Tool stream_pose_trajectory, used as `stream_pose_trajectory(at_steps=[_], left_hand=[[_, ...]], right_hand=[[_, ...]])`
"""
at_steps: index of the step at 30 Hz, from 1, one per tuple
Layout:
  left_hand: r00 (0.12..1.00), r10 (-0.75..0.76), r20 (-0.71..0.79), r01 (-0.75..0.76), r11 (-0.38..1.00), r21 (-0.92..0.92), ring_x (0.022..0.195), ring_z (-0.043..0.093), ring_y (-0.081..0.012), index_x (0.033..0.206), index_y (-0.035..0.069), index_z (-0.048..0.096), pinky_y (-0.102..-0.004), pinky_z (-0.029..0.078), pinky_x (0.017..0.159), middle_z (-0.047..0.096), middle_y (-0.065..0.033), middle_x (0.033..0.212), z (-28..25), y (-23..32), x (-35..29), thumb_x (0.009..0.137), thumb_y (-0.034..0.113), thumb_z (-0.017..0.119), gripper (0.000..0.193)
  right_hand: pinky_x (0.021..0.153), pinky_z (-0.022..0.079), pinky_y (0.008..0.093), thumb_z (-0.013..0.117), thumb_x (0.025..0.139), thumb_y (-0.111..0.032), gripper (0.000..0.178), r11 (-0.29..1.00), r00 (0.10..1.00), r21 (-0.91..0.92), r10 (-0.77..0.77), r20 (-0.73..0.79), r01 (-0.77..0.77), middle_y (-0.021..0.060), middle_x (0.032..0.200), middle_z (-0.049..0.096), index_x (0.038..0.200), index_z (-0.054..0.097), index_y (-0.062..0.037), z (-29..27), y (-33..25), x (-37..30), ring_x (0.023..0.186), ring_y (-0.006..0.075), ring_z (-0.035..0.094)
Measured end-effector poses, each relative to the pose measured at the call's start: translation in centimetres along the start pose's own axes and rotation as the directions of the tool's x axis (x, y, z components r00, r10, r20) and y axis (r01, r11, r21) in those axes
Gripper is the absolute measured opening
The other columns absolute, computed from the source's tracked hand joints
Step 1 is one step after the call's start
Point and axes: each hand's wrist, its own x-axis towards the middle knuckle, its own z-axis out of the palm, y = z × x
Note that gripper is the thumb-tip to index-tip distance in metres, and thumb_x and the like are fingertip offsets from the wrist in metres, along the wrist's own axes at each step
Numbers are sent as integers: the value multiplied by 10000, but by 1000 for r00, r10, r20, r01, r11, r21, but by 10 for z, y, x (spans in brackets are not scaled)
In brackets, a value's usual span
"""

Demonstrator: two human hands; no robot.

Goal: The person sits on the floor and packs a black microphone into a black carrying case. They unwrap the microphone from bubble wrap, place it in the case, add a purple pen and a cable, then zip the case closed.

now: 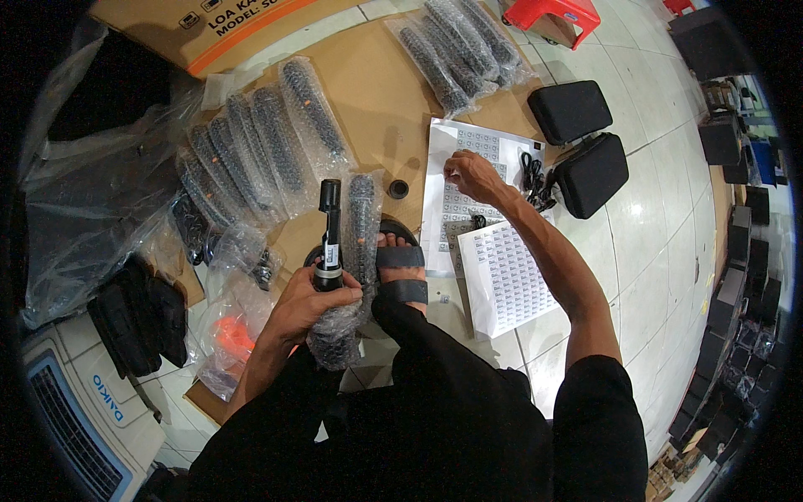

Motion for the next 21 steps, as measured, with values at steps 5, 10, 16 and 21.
stream_pose_trajectory(at_steps=[5,10,16,21], left_hand=[[1000,-21,20,21,1000,-15,820,619,-164,864,35,719,-311,478,834,676,-64,871,1,4,-1,732,240,816,262],[999,-20,29,20,1000,-10,813,621,-161,861,38,717,-309,484,822,673,-64,858,1,3,-1,734,232,816,252],[999,-10,33,11,999,-42,827,621,-166,861,36,719,-311,479,842,672,-66,863,1,5,-2,739,237,813,254],[1000,7,8,-7,1000,9,832,622,-172,854,32,722,-319,481,841,674,-76,862,1,1,0,734,243,815,259]], right_hand=[[785,509,415,708,768,-24,73,997,997,-26,-70,-15,70,119,855,651,804,646,-9,-3,-3,0,882,323,626],[789,507,411,701,769,-7,78,994,994,-33,-107,6,107,115,857,647,808,634,-7,-3,-1,0,881,325,622],[796,512,408,699,785,3,139,998,998,27,-62,5,61,126,882,657,906,631,-8,-5,-7,0,900,318,632],[808,524,398,705,798,0,181,995,999,89,39,14,-40,145,919,671,969,644,5,-2,-7,0,910,307,649]])
